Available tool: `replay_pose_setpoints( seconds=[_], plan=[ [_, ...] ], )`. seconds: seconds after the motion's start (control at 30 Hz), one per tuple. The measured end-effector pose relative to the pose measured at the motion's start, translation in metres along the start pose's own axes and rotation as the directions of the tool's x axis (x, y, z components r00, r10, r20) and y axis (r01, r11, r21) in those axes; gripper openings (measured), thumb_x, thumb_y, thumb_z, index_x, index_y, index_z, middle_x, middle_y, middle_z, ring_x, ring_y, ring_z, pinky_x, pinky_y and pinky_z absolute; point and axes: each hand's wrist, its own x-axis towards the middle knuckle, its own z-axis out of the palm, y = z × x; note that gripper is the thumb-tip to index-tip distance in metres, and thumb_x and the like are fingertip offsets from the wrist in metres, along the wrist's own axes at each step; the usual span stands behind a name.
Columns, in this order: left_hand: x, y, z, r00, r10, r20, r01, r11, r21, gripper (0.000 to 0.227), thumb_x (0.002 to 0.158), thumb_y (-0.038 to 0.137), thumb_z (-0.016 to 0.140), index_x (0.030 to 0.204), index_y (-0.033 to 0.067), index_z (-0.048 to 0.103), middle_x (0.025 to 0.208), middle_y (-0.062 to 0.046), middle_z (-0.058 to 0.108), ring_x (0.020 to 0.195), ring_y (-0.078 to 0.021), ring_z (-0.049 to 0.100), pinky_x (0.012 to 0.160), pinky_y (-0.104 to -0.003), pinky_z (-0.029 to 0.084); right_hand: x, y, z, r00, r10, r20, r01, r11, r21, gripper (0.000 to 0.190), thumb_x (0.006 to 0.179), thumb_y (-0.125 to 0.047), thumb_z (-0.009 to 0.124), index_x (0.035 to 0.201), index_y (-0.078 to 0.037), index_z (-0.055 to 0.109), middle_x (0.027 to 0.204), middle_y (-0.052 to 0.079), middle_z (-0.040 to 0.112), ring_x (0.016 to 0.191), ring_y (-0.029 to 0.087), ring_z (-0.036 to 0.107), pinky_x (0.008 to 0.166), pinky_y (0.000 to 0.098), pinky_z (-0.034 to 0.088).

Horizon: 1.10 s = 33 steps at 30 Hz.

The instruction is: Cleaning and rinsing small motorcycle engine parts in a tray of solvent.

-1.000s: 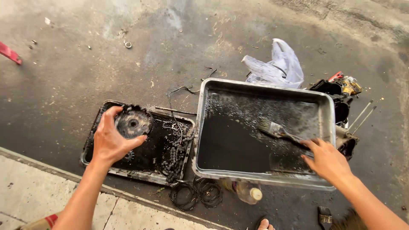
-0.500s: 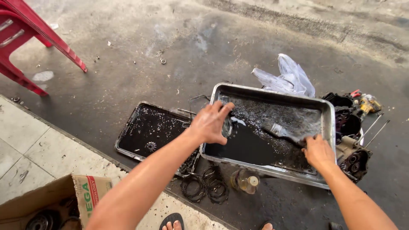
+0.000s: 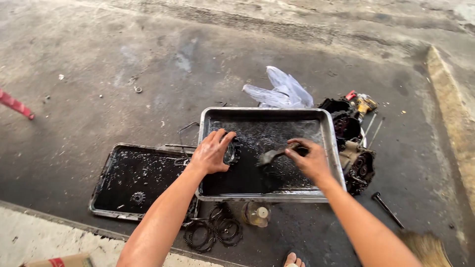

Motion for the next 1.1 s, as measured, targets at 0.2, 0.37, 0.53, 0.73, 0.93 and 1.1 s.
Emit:
replay_pose_setpoints(
  seconds=[0.2, 0.37, 0.53, 0.73, 0.93, 1.1],
  plan=[
    [0.006, 0.008, 0.002, 1.0, -0.012, 0.015, 0.011, 0.999, 0.03, 0.12, 0.06, 0.04, 0.086, 0.16, 0.0231, 0.023, 0.146, -0.017, 0.044, 0.14, -0.0396, 0.044, 0.114, -0.05, 0.045, -0.033, 0.021, 0.073, 0.957, 0.272, 0.102, -0.291, 0.908, 0.301, 0.028, 0.082, -0.024, 0.085, 0.106, -0.012, 0.078, 0.096, 0.013, 0.08, 0.087, 0.027, 0.075, 0.079, 0.041, 0.062],
    [0.013, 0.013, 0.008, 1.0, 0.02, 0.006, -0.021, 0.998, 0.066, 0.129, 0.061, 0.038, 0.091, 0.164, 0.0222, 0.015, 0.147, -0.018, 0.043, 0.14, -0.0393, 0.044, 0.117, -0.048, 0.042, -0.06, 0.021, 0.091, 0.923, 0.347, 0.168, -0.385, 0.82, 0.422, 0.02, 0.082, -0.014, 0.081, 0.098, -0.002, 0.081, 0.087, 0.02, 0.08, 0.066, 0.021, 0.076, 0.06, 0.0344, 0.064],
    [0.015, 0.022, 0.001, 0.994, 0.089, 0.065, -0.098, 0.984, 0.151, 0.132, 0.063, 0.035, 0.093, 0.166, 0.02, 0.011, 0.151, -0.018, 0.042, 0.144, -0.0389, 0.039, 0.12, -0.047, 0.038, -0.073, 0.01, 0.093, 0.955, 0.288, -0.066, -0.254, 0.916, 0.312, 0.011, 0.073, -0.013, 0.083, 0.084, -0.013, 0.085, 0.072, 0.012, 0.079, 0.064, 0.016, 0.075, 0.06, 0.0296, 0.059],
    [0.016, 0.026, -0.005, 0.987, 0.127, 0.099, -0.143, 0.974, 0.174, 0.136, 0.062, 0.032, 0.093, 0.166, 0.0178, 0.007, 0.153, -0.016, 0.041, 0.145, -0.0381, 0.037, 0.12, -0.046, 0.038, -0.056, -0.014, 0.081, 0.972, 0.155, -0.178, -0.089, 0.939, 0.333, 0.013, 0.072, -0.015, 0.087, 0.085, -0.014, 0.086, 0.074, 0.012, 0.079, 0.07, 0.016, 0.074, 0.067, 0.0318, 0.059],
    [0.022, 0.019, -0.005, 0.988, 0.138, 0.072, -0.15, 0.971, 0.189, 0.141, 0.055, 0.033, 0.097, 0.165, 0.013, 0.011, 0.153, -0.013, 0.044, 0.144, -0.0356, 0.04, 0.12, -0.044, 0.038, -0.025, 0.002, 0.116, 0.99, 0.14, 0.022, -0.131, 0.845, 0.518, 0.02, 0.081, -0.013, 0.086, 0.099, -0.005, 0.083, 0.088, 0.023, 0.078, 0.077, 0.024, 0.074, 0.07, 0.0372, 0.062],
    [0.02, 0.022, -0.008, 0.994, 0.089, 0.068, -0.1, 0.978, 0.181, 0.141, 0.055, 0.034, 0.097, 0.165, 0.0091, 0.012, 0.153, -0.014, 0.044, 0.143, -0.0352, 0.041, 0.12, -0.044, 0.039, -0.014, -0.01, 0.112, 0.988, 0.144, -0.057, -0.084, 0.81, 0.58, 0.02, 0.082, -0.012, 0.086, 0.1, -0.005, 0.083, 0.09, 0.019, 0.08, 0.078, 0.021, 0.075, 0.072, 0.0345, 0.062]
  ],
)
